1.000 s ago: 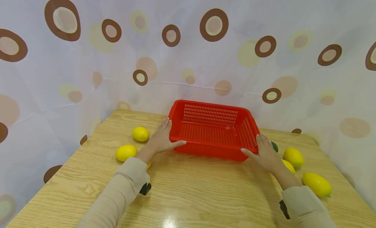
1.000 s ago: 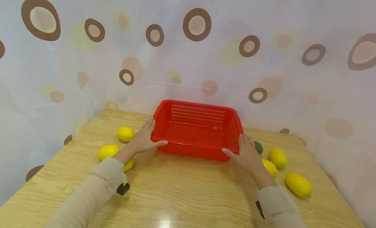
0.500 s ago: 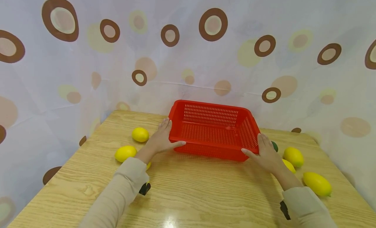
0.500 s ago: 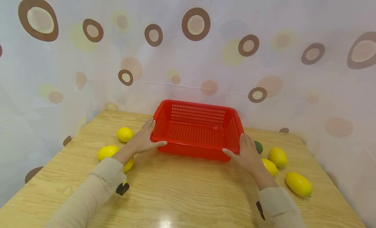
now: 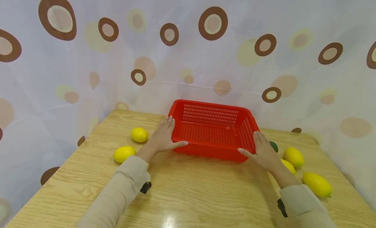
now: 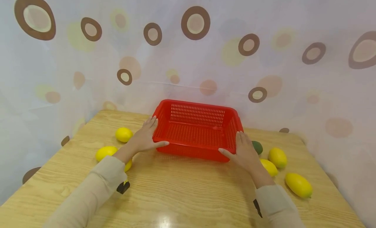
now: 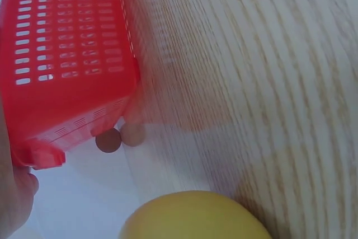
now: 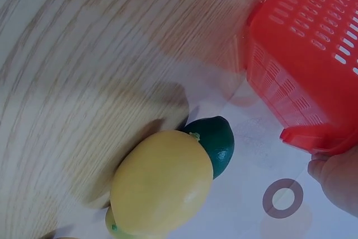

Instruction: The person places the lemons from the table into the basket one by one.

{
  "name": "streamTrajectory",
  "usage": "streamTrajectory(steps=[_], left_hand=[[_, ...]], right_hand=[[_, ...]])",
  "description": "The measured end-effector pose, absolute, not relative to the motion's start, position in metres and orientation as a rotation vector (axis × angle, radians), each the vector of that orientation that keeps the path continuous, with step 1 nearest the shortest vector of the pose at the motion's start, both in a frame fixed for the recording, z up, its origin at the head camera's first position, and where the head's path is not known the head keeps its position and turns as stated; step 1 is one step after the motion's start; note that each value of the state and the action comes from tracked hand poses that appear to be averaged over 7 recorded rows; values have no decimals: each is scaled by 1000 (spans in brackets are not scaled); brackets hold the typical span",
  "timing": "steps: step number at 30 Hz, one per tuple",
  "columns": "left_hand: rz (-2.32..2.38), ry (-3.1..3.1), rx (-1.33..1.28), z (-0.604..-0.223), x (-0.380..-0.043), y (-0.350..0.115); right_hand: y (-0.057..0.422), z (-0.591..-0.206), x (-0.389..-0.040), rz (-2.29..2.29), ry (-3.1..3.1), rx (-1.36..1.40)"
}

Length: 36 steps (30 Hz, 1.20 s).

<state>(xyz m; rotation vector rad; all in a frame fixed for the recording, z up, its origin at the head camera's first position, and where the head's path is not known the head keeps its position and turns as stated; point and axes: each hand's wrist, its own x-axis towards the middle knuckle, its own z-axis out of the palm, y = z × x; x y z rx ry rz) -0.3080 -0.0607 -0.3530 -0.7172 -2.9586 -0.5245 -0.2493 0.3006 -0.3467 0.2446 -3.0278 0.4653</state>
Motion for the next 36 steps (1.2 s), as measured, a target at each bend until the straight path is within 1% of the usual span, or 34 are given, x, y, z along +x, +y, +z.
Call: streamTrajectory(steps=[14, 36], left_hand=[[-490, -2973, -697, -354, -309, -61], [-482, -2986, -686, -359, -308, -59]], right_hand=[[298, -342, -251, 458, -3053, 256], [298, -346, -247, 470, -3070, 224]])
